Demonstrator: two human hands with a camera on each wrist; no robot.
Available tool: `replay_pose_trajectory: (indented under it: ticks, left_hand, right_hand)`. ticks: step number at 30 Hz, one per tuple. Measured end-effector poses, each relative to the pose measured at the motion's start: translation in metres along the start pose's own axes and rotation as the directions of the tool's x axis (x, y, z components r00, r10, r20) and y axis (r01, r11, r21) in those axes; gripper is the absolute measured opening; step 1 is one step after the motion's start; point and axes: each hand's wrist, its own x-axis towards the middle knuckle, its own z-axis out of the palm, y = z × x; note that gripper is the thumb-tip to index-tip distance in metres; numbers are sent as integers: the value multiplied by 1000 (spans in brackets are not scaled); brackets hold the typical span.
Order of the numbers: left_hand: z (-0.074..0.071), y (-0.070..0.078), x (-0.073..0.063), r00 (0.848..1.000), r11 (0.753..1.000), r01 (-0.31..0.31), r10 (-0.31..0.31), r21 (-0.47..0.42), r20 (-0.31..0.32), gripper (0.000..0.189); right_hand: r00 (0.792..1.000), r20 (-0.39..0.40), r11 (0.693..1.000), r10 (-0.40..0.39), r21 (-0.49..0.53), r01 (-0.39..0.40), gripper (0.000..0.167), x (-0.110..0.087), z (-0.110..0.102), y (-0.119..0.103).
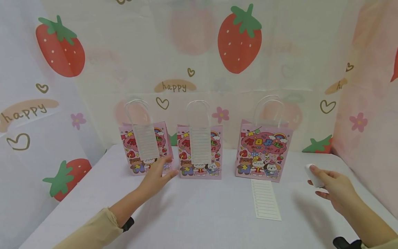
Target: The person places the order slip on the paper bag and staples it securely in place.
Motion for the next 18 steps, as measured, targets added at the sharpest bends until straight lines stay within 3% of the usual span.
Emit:
replay_pose_trajectory:
  ticks: [3, 6, 18]
  left_hand:
    - [2, -1, -2, 1000, 1000, 6, -7, 9, 11, 57]
    - [4, -2, -3, 999, 1000, 20, -20, 1, 26, 58]
    - [9, -3, -7, 999, 1000, 17, -18, 5, 33, 56]
  right_hand:
    - [1000, 16, 1000, 14, 2, -14, 73, 0, 1, 5]
    - [999, 31, 999, 36, 23, -37, 83, -1, 2, 12]
    - [989, 52, 989, 141, 30, -143, 88, 0, -1, 32]
